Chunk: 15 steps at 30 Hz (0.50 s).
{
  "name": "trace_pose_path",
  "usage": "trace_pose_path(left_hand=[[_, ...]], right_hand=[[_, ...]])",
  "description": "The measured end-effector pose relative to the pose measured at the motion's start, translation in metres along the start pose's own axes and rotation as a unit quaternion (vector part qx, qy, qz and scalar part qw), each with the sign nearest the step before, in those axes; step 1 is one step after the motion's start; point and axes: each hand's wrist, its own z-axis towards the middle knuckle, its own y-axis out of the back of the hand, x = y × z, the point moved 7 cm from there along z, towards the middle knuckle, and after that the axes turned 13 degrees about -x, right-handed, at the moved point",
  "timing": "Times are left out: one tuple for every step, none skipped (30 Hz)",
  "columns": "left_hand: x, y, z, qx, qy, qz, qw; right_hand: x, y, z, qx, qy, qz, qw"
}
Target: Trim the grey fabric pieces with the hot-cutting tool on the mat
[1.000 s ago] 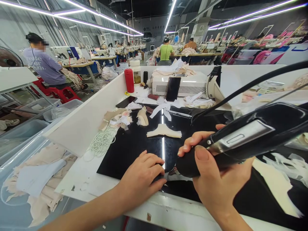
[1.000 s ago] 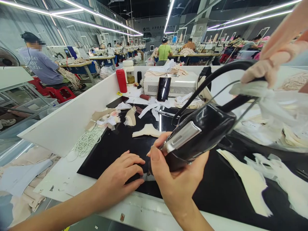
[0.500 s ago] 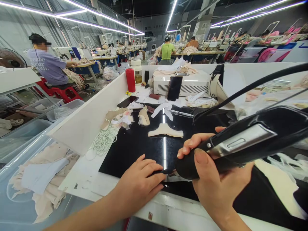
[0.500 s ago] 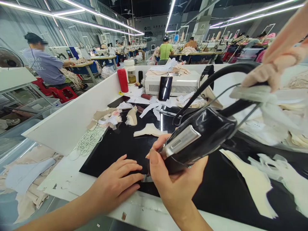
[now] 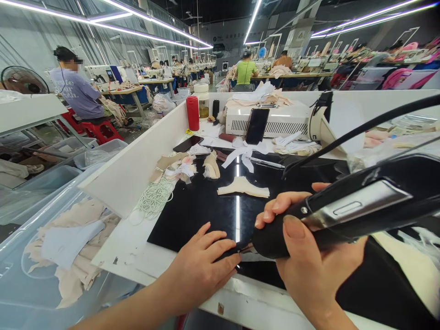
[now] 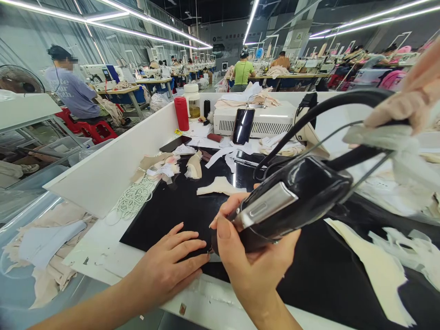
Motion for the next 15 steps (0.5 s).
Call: trace_pose_path(left_hand=[[-0.0002,0.0,-0.0001,-0.002,-0.001,0.001,1.0],[-0.0004,-0.0001,-0.0004,-0.003,-0.002,0.002,1.0],[-0.0006,0.0,-0.0006,-0.005,-0.003,0.002,1.0],[-0.0008,0.0,-0.0008,-0.007,-0.004,0.003,1.0],[-0.0008,0.0001,-0.001,-0.009,-0.005,0.003,1.0],[-0.0008,0.0003,-0.0011,-0.012,-0.005,0.001,1.0],[-0.0006,0.0007,-0.0011,-0.016,-0.003,-0.002,1.0],[-0.0001,0.0013,-0.0009,-0.02,0.0,-0.006,1.0],[0.0005,0.0018,-0.0006,-0.024,0.005,-0.011,1.0],[0.0012,0.0024,0.0,-0.028,0.011,-0.017,0.999],[0.0018,0.0029,0.0006,-0.031,0.017,-0.023,0.999],[0.0025,0.0032,0.0012,-0.033,0.023,-0.029,0.999],[0.0032,0.0031,0.0016,-0.033,0.029,-0.034,0.998],[0.0037,0.0027,0.0019,-0.03,0.033,-0.038,0.998],[0.004,0.0023,0.002,-0.028,0.035,-0.041,0.998]], right_hand=[[-0.0007,0.0001,-0.0002,0.0,-0.001,0.004,1.0],[-0.0013,0.0004,-0.0003,0.0,0.0,0.005,1.0],[-0.0018,0.0008,-0.0002,-0.001,0.003,0.003,1.0],[-0.0019,0.0012,0.0,-0.001,0.009,0.0,1.0],[-0.0016,0.0015,0.0002,0.0,0.015,-0.003,1.0],[-0.001,0.0014,0.0004,0.003,0.021,-0.004,1.0],[-0.0004,0.0014,0.0006,0.007,0.023,-0.003,1.0],[0.0002,0.0016,0.0009,0.009,0.022,-0.002,1.0],[0.001,0.0023,0.0012,0.008,0.018,0.0,1.0],[0.002,0.0033,0.0014,0.005,0.015,0.0,1.0],[0.0031,0.0044,0.0015,0.002,0.011,-0.001,1.0],[0.0044,0.0054,0.0014,0.0,0.007,-0.001,1.0],[0.0056,0.0059,0.0012,0.002,0.005,-0.002,1.0],[0.0066,0.006,0.0008,0.005,0.004,-0.002,1.0],[0.007,0.0057,0.0002,0.01,0.001,-0.001,1.0]])
